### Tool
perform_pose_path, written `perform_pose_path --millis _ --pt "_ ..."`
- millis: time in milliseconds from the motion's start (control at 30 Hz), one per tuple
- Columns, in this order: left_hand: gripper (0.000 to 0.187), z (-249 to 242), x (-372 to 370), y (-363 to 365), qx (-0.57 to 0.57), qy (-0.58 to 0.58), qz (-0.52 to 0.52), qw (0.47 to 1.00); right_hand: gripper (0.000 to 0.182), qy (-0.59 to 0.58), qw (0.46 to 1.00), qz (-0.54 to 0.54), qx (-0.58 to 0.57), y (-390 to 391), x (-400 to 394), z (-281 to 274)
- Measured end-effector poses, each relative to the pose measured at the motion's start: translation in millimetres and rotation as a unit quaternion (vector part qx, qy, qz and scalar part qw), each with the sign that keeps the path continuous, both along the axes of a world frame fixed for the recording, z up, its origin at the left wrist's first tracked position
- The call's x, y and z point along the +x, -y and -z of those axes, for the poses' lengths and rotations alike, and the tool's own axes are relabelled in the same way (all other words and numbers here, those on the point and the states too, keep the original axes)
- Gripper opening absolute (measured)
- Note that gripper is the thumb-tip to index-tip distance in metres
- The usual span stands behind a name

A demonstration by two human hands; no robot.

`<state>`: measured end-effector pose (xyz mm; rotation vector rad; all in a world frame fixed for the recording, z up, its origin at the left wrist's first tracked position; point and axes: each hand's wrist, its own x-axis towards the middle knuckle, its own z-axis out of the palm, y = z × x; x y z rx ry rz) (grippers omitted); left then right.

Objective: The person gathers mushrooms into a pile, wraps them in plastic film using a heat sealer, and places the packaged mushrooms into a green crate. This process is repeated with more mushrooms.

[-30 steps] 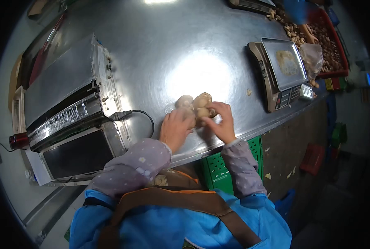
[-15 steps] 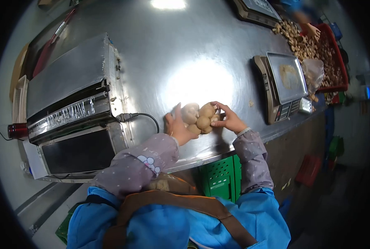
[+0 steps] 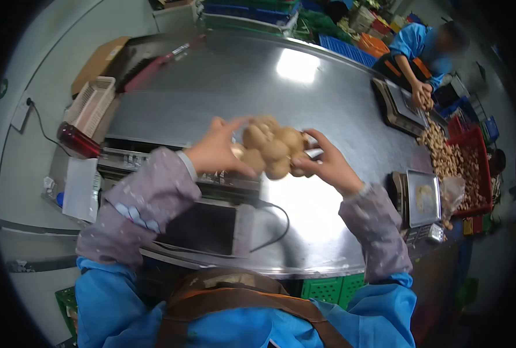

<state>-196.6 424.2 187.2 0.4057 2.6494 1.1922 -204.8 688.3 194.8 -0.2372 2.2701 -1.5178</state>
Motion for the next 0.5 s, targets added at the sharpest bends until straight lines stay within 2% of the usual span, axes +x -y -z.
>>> perform_pose_path --millis 100,167,233,267,300,400,467,500 --pt "0.105 -13.4 -35.4 94.1 -0.062 0.002 -0.012 0.998 0.074 -0.010 0.998 -0.041 -0.037 91.9 -45.1 9.1" --pt "0.107 4.0 -56.0 147.4 -0.083 0.016 -0.026 0.996 0.075 0.007 0.996 -0.052 -0.067 142.9 -64.8 25.3" --pt "0.109 30.4 -73.6 189.1 -0.055 0.041 -0.005 0.998 0.073 0.006 0.998 -0.045 -0.053 179.9 -85.1 66.7" --pt "0.109 38.2 -72.5 195.8 -0.109 0.042 -0.030 0.993 0.079 -0.019 0.999 -0.047 -0.007 191.2 -87.7 74.6" --pt "0.111 42.8 -71.9 200.7 -0.108 0.064 -0.025 0.992 0.080 -0.068 0.996 -0.054 0.015 198.7 -87.1 82.0" --pt "0.111 66.4 -79.9 210.8 -0.032 0.105 -0.004 0.994 0.078 -0.034 0.997 -0.053 0.043 200.3 -82.6 69.2" --pt "0.106 53.9 -69.4 207.0 -0.060 0.099 -0.038 0.992 0.077 0.016 0.984 -0.068 0.165 191.7 -76.5 47.1" --pt "0.106 48.9 -62.0 213.9 -0.058 0.103 -0.037 0.992 0.075 -0.088 0.963 -0.115 0.227 176.0 -77.4 51.9"
